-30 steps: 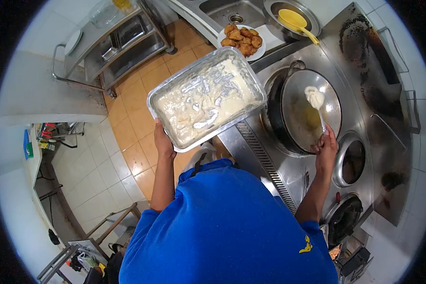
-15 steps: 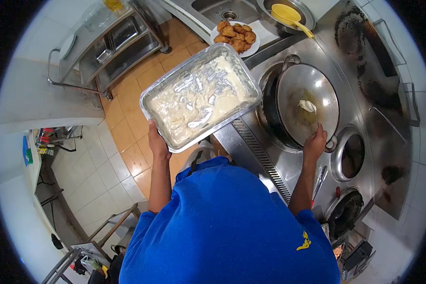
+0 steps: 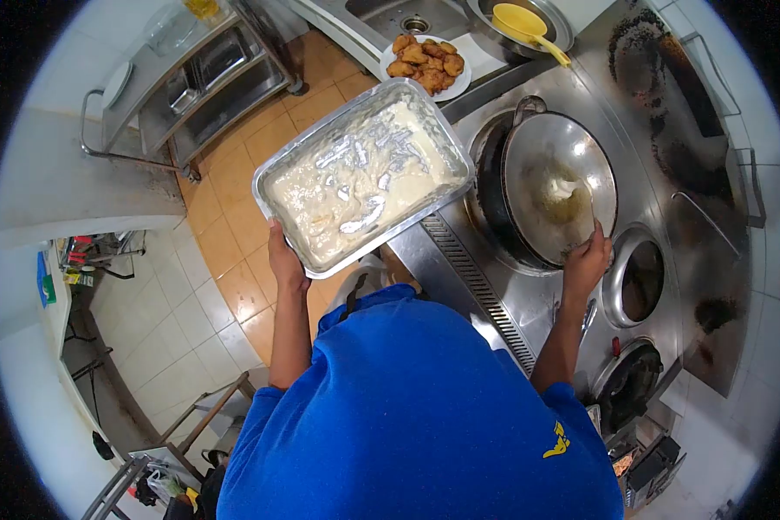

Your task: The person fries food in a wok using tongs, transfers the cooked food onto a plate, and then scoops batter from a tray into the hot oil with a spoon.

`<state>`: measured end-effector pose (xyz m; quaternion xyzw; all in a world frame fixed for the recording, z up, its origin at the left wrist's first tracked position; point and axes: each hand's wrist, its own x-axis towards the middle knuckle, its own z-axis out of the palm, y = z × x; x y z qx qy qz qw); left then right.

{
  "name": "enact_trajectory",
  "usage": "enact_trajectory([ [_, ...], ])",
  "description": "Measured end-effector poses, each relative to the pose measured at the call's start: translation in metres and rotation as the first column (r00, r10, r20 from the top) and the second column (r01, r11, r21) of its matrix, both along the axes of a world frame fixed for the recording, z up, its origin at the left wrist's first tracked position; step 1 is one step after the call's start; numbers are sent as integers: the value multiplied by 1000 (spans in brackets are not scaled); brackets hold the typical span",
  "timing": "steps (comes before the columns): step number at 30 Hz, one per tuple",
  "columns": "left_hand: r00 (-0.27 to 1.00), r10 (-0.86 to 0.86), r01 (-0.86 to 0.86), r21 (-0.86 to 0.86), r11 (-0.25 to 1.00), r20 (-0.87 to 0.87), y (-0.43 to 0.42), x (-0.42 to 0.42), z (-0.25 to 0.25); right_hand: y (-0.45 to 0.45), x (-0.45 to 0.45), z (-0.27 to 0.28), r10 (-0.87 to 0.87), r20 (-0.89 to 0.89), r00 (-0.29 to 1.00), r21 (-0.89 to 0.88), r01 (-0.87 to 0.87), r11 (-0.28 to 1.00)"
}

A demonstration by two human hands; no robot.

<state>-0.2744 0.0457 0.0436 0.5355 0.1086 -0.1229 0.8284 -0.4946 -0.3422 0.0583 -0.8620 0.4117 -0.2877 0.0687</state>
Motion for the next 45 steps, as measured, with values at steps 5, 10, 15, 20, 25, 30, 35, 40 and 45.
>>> enact_trajectory([
  [5,1000,0,0,12,1000,4,1,0,0,0,-3,10,-13,42,999,24,12,1000],
  [10,1000,-6,6,3,1000,-2,2,-1,1,10,-2,35,22,131,991,0,-23,1000],
  [15,1000,0,0,-3,1000,-7,7,5,-2,25,13,69,93,289,953,44,-110,993],
  [20,999,-43,44,15,999,-25,9,11,9,60,45,98,215,362,907,203,-302,932],
  [25,997,-69,70,29,997,-45,14,18,13,114,87,103,610,277,743,195,-665,721],
  [30,997,-70,74,107,992,-39,18,20,18,121,90,96,649,91,755,299,-643,705],
  [35,993,-119,119,137,983,-7,24,28,18,105,82,89,709,102,698,461,-665,588],
  [40,992,-124,125,131,984,-15,29,33,15,108,93,59,628,282,726,741,-581,338],
  [45,992,-120,124,189,974,-29,25,29,29,121,94,72,612,296,733,678,-613,407],
])
